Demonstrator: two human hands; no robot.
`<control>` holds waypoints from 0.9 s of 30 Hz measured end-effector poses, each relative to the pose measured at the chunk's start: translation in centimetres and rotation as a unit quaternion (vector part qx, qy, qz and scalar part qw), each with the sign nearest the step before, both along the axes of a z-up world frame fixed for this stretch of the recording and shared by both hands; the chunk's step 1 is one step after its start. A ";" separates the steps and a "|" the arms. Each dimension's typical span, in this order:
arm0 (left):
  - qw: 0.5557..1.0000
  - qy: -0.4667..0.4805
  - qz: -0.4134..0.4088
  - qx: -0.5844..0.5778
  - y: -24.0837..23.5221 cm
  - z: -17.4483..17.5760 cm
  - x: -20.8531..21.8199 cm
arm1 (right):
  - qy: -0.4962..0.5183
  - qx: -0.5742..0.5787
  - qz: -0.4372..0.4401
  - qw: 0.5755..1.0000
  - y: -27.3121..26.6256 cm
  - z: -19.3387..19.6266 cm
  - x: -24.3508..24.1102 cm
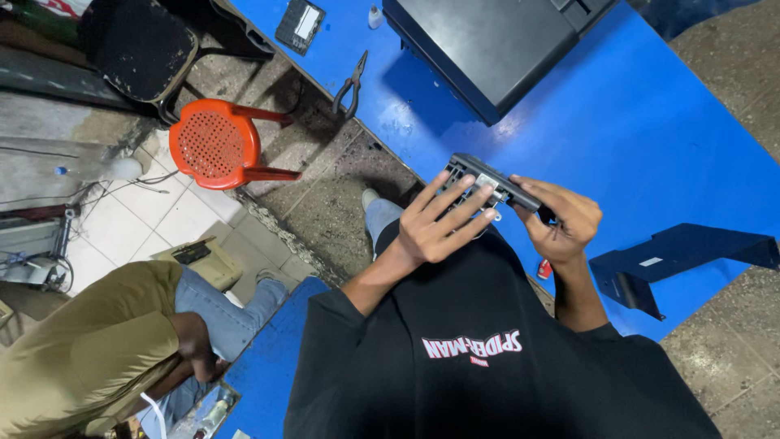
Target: The person uses a screwdriver to remove screws from a small black electronic device, detaches a ribbon cable, and manipulates internal components. The person repeatedly opens and closes the device casing while adjusting the cable and internal parts.
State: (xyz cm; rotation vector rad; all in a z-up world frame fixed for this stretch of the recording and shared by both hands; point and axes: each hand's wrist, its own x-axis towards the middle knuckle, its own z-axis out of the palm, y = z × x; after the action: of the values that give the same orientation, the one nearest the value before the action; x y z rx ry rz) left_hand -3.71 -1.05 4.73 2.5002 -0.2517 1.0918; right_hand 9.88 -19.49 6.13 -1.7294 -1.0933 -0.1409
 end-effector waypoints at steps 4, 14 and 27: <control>0.980 0.006 0.059 -0.191 -0.5 -1.1 0.3 | 0.012 0.032 -0.024 0.999 -0.2 -1.1 -0.4; 0.546 0.119 -0.242 -0.793 -1.8 -3.6 -0.1 | 0.079 0.067 -0.052 0.993 -0.5 -3.4 -1.5; 0.634 0.149 -0.125 -0.749 -2.8 -5.3 0.7 | 0.138 -0.031 0.041 0.989 -2.6 -5.5 -1.2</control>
State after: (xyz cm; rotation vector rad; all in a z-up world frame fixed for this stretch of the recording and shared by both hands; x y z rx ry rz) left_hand -2.98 -3.86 -0.52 0.9753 0.3210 0.3280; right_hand 8.66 -22.10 0.65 -1.6963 -0.9687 0.1818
